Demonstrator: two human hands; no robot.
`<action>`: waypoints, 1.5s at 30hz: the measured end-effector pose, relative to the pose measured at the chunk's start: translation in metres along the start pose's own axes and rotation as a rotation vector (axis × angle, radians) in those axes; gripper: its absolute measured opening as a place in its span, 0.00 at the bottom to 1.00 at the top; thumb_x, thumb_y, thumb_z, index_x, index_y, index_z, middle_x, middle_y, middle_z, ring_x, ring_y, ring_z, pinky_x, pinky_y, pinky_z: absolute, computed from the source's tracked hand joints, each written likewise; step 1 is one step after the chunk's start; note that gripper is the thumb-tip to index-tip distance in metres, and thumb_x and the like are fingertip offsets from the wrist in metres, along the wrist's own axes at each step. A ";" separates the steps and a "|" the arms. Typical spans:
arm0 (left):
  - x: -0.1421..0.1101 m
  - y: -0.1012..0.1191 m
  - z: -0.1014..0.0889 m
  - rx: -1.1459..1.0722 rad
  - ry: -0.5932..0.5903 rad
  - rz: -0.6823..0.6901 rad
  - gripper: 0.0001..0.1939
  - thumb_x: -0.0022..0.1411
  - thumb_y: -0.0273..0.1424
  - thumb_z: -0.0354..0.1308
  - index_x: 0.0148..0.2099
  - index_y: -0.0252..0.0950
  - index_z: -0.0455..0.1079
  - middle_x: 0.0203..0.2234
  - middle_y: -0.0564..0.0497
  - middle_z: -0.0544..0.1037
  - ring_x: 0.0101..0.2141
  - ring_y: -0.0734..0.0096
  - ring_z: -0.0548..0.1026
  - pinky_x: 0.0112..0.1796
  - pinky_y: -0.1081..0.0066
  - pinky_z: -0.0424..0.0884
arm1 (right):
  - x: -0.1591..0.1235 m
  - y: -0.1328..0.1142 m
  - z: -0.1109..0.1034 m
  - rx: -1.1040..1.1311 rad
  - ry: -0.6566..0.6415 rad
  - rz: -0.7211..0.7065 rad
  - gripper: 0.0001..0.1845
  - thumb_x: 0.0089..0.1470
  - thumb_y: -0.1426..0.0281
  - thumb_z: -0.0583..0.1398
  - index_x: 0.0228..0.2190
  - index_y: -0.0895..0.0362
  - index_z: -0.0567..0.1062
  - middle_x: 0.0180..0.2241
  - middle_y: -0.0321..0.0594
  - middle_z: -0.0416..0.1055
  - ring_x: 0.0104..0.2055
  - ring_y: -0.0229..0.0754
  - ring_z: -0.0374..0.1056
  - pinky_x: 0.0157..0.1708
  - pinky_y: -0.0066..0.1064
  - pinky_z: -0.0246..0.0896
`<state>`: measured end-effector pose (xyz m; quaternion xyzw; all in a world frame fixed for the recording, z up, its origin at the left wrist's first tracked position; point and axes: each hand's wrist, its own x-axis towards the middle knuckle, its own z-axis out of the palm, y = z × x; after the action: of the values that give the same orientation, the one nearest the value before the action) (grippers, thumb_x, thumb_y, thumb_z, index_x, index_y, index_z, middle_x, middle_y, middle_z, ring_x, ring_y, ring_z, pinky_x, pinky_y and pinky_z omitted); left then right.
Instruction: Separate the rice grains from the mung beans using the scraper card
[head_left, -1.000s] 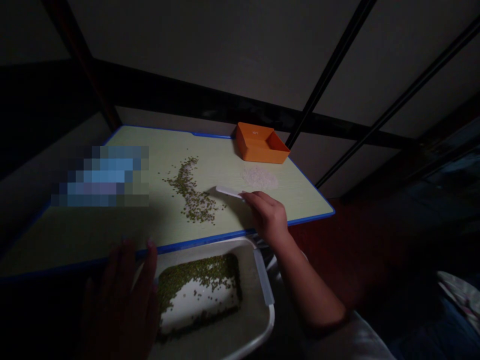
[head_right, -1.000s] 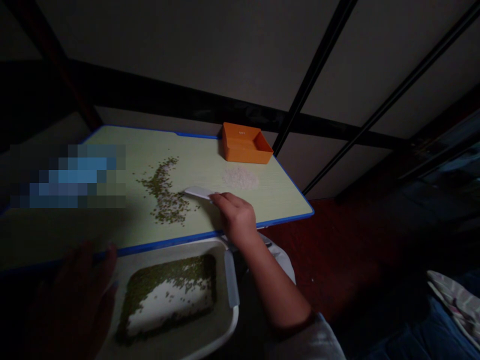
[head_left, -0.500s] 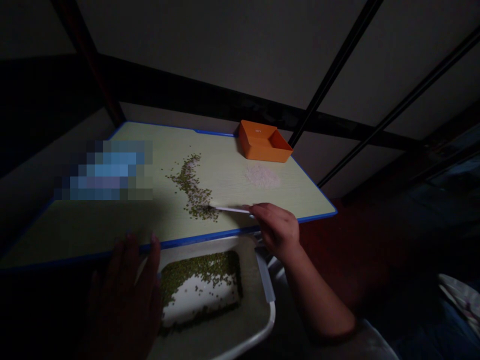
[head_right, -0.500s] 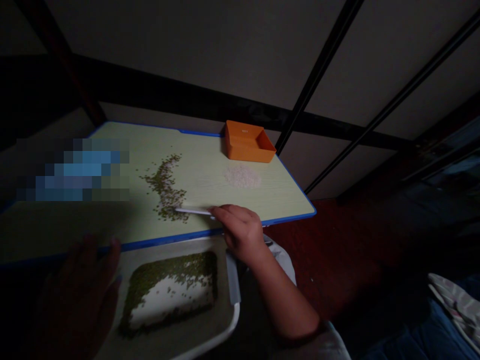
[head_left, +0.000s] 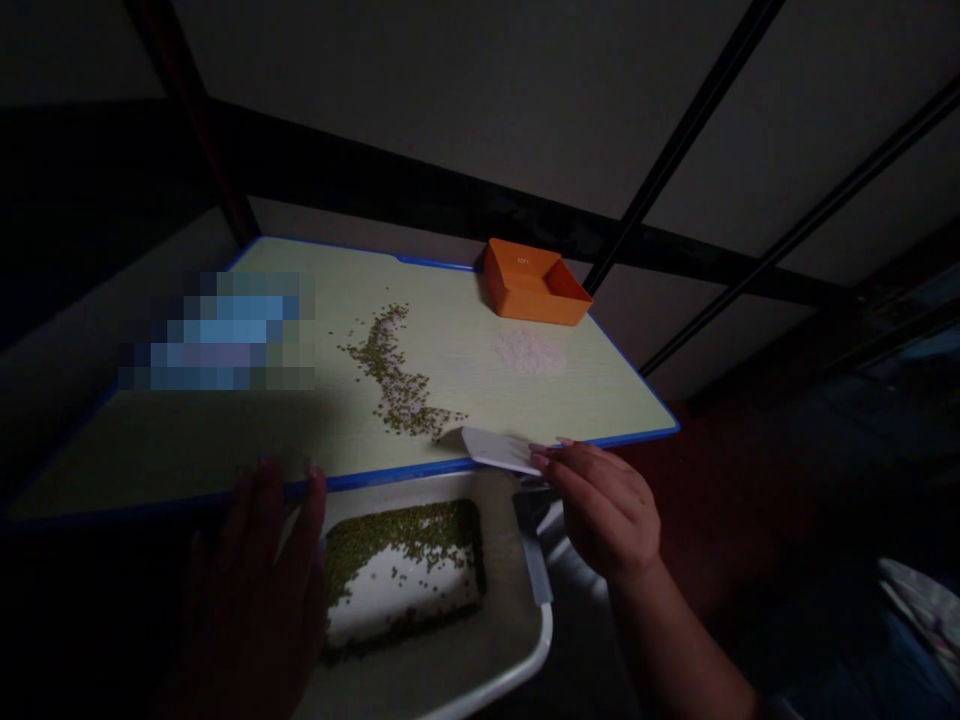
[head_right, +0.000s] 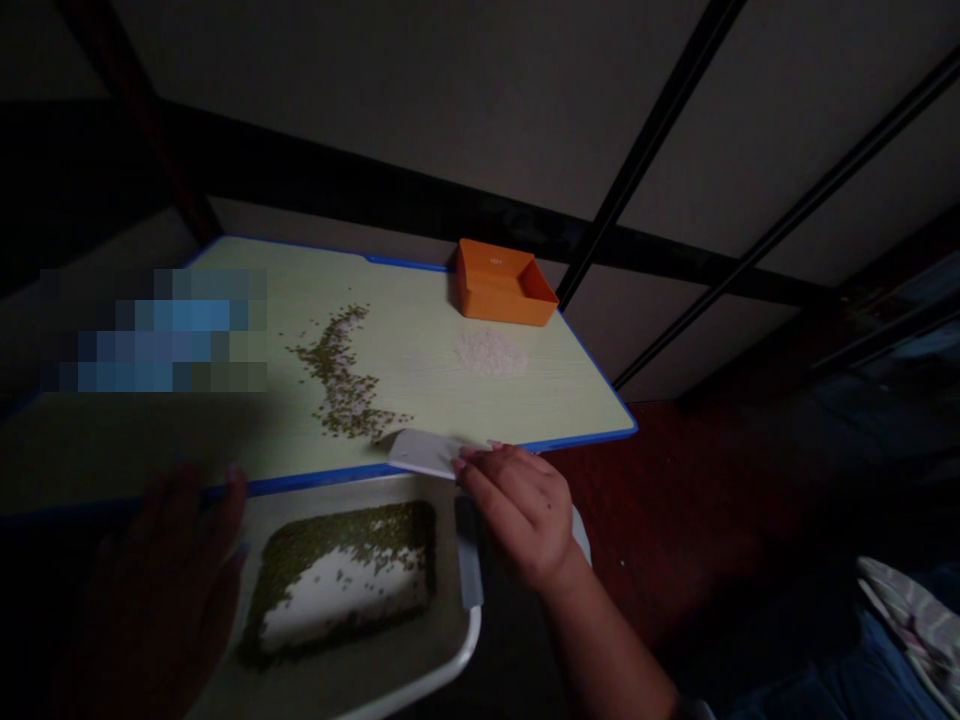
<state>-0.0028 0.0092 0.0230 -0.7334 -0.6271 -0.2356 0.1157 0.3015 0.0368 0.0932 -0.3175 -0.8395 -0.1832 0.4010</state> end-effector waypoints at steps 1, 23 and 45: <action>0.000 0.000 0.000 0.003 -0.014 0.007 0.38 0.62 0.33 0.47 0.69 0.50 0.31 0.67 0.31 0.57 0.66 0.36 0.57 0.52 0.29 0.68 | -0.001 0.000 0.000 -0.002 0.002 -0.001 0.15 0.64 0.80 0.52 0.47 0.63 0.75 0.37 0.48 0.80 0.44 0.42 0.77 0.49 0.39 0.74; -0.001 0.000 0.002 0.019 -0.027 0.008 0.39 0.61 0.28 0.45 0.69 0.48 0.31 0.68 0.31 0.54 0.68 0.38 0.52 0.54 0.31 0.67 | 0.006 0.004 0.020 -0.010 0.077 0.049 0.20 0.62 0.81 0.53 0.53 0.55 0.72 0.36 0.42 0.81 0.40 0.41 0.78 0.43 0.37 0.78; -0.004 -0.007 0.004 -0.003 -0.048 0.027 0.39 0.61 0.29 0.46 0.69 0.49 0.32 0.71 0.36 0.48 0.69 0.40 0.50 0.57 0.32 0.65 | -0.001 0.011 0.017 -0.071 0.097 0.037 0.21 0.60 0.80 0.55 0.53 0.56 0.73 0.37 0.45 0.81 0.40 0.44 0.78 0.42 0.37 0.78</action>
<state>-0.0088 0.0094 0.0165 -0.7474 -0.6194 -0.2173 0.1026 0.2997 0.0543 0.0829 -0.3379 -0.8060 -0.2204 0.4331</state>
